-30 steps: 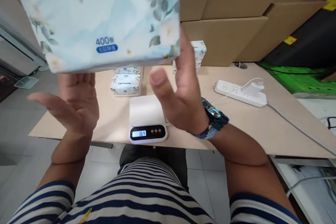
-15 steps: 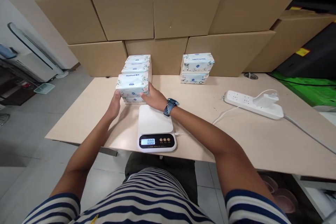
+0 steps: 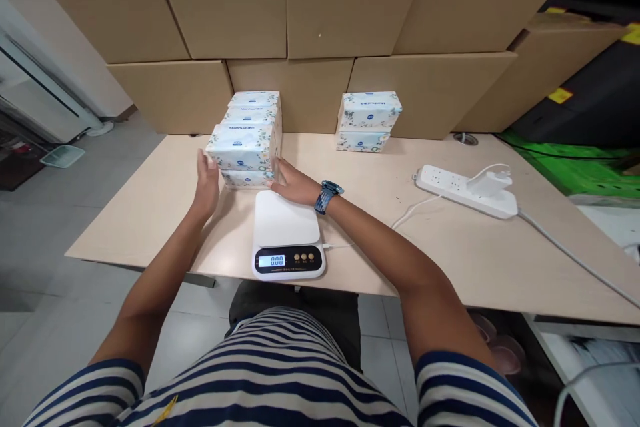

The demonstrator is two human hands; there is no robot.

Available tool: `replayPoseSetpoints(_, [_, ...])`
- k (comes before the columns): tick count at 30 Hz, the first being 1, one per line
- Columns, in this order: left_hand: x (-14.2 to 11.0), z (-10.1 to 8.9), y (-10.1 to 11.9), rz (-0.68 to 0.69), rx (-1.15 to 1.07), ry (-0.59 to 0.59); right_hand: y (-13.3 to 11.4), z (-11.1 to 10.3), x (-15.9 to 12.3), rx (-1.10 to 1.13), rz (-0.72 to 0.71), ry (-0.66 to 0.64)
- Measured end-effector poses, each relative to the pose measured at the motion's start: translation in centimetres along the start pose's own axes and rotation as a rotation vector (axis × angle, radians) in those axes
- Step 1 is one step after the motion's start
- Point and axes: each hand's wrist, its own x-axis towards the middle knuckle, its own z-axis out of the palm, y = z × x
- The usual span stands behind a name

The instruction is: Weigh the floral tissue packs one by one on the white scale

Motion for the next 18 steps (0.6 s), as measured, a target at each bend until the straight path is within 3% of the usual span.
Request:
replayPoseSetpoints(2, [-2.9, -0.5, 1.2, -0.011, 0.14, 0.01, 0.4, -0.1, -2.2, -0.084, 0.049, -0.056])
replayPoseSetpoints(3, [-4.7, -0.6, 2.0, -0.016, 0.179, -0.05, 0.4, -0.1, -3.4, -0.112, 0.059, -0.071])
replayPoseSetpoints(4, [-6.6, -0.5, 2.8, -0.072, 0.188, -0.143, 0.5, 0.0, -4.5, -0.126, 0.055, -0.073])
replayPoseSetpoints(7, [-11.9, 0.6, 5.1, -0.313, 0.118, -0.585, 0.4, 0.2, -7.0, -0.153, 0.035, -0.056])
replayPoseSetpoints(9, [-13.8, 1.9, 6.1, -0.369, 0.128, -0.734, 0.5, 0.2, -7.9, -0.161, 0.032, -0.035])
replayPoseSetpoints(13, [-14.1, 4.1, 6.6, -0.326, 0.193, -0.759, 1.3, -0.3, -8.8, -0.165, 0.038, 0.007])
replayPoseSetpoints(18, [-13.6, 5.2, 6.5, -0.308, 0.181, -0.768, 2.5, -0.5, -9.6, -0.154, 0.022, 0.069])
